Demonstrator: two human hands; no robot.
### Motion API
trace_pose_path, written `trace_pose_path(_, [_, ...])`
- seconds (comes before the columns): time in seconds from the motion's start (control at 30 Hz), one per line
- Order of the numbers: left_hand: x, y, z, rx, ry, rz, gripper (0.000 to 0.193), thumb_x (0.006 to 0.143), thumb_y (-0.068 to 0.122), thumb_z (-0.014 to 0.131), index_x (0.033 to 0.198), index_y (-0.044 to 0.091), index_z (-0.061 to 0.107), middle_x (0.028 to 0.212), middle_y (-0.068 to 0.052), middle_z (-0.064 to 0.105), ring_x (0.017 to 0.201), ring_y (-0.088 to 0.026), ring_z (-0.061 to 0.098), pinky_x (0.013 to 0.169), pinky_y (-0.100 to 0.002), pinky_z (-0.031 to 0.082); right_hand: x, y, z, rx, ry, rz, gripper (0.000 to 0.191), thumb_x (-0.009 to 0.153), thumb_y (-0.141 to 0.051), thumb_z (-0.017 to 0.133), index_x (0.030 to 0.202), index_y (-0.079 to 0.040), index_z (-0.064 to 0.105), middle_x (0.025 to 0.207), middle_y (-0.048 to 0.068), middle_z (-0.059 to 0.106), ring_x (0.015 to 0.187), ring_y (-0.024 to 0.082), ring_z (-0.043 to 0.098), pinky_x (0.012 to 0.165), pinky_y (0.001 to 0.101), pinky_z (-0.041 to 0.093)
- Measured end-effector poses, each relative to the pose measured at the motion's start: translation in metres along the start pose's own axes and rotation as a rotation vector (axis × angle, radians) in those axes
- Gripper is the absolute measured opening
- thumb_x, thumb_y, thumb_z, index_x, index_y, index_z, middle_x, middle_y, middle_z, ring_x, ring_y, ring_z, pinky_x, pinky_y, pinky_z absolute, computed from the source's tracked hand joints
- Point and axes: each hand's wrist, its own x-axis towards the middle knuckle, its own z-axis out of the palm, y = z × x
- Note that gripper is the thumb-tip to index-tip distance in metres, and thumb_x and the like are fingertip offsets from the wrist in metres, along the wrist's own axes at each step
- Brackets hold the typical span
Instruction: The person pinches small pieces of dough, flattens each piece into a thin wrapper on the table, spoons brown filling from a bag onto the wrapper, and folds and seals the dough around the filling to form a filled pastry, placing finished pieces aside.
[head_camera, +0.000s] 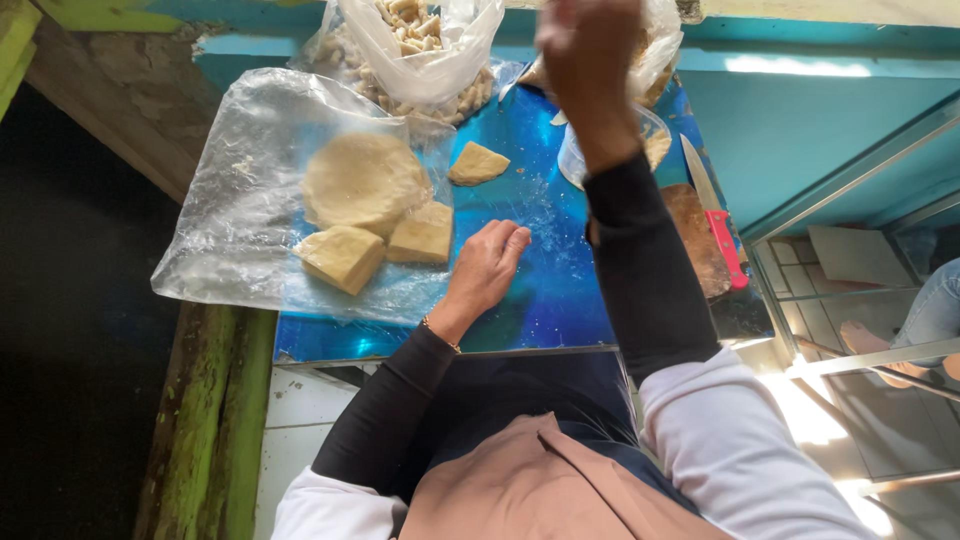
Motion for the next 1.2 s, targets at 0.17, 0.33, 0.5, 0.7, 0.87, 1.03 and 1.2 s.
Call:
trace_pose_path(0.17, [-0.012,0.007,0.005,0.205,0.026,0.100,0.027,0.104,0.028,0.058,0.091,0.006,0.066,0.088,-0.014,0.064,0.084,-0.038,0.065,0.071,-0.049,0.051,-0.050,0.001,0.069,0.611,0.158,-0.100,0.015,0.096,-0.006,0.069,0.109,-0.006,0.076,0.085,0.013,0.069,0.074,0.030,0.067,0.069,0.0412,0.053])
trace_pose_path(0.33, [-0.008,0.011,0.010,0.339,0.037,0.225,0.023,0.100,0.024,0.063,0.086,0.006,0.063,0.087,-0.013,0.063,0.084,-0.034,0.066,0.072,-0.047,0.053,-0.107,0.013,0.110,0.633,-0.578,-0.075,0.022,0.081,-0.020,0.083,0.101,-0.013,0.078,0.090,0.006,0.073,0.077,0.022,0.072,0.069,0.0348,0.056])
trace_pose_path(0.5, [-0.007,0.011,0.010,0.347,0.046,0.241,0.020,0.099,0.022,0.065,0.087,0.006,0.062,0.086,-0.012,0.062,0.084,-0.034,0.066,0.071,-0.046,0.053,-0.114,0.017,0.119,0.498,-0.600,-0.071,0.012,0.081,-0.027,0.083,0.091,-0.022,0.080,0.099,0.001,0.073,0.086,0.021,0.073,0.076,0.0346,0.056])
trace_pose_path(0.7, [-0.005,0.011,0.012,0.350,0.034,0.233,0.021,0.098,0.022,0.065,0.086,0.006,0.063,0.086,-0.012,0.062,0.084,-0.033,0.066,0.071,-0.046,0.053,-0.108,0.017,0.110,0.466,-0.617,-0.108,0.011,0.081,-0.031,0.079,0.091,-0.025,0.081,0.103,-0.003,0.072,0.091,0.022,0.071,0.079,0.0352,0.055])
trace_pose_path(0.87, [-0.004,0.013,0.011,0.349,0.041,0.235,0.020,0.099,0.022,0.065,0.086,0.006,0.063,0.086,-0.012,0.062,0.084,-0.032,0.066,0.071,-0.045,0.053,-0.101,0.019,0.119,0.435,-0.665,-0.078,0.017,0.085,-0.037,0.076,0.092,-0.022,0.081,0.103,0.000,0.071,0.091,0.025,0.070,0.080,0.0392,0.054])
trace_pose_path(1.03, [-0.002,0.012,0.011,0.357,0.041,0.227,0.015,0.097,0.020,0.066,0.090,0.006,0.064,0.088,-0.013,0.061,0.087,-0.035,0.065,0.073,-0.047,0.053,-0.106,0.017,0.136,0.356,-0.570,-0.064,0.019,0.096,-0.030,0.065,0.101,-0.013,0.073,0.101,0.011,0.072,0.096,0.034,0.070,0.084,0.0460,0.054])
trace_pose_path(1.2, [0.034,-0.013,0.015,0.731,-0.010,0.146,0.030,0.087,0.017,0.065,0.113,0.004,0.065,0.116,-0.016,0.063,0.113,-0.035,0.060,0.091,-0.056,0.045,-0.095,0.024,0.148,0.423,-0.600,0.064,0.020,0.098,-0.028,0.060,0.108,-0.012,0.067,0.097,0.016,0.073,0.094,0.040,0.069,0.082,0.0500,0.053])
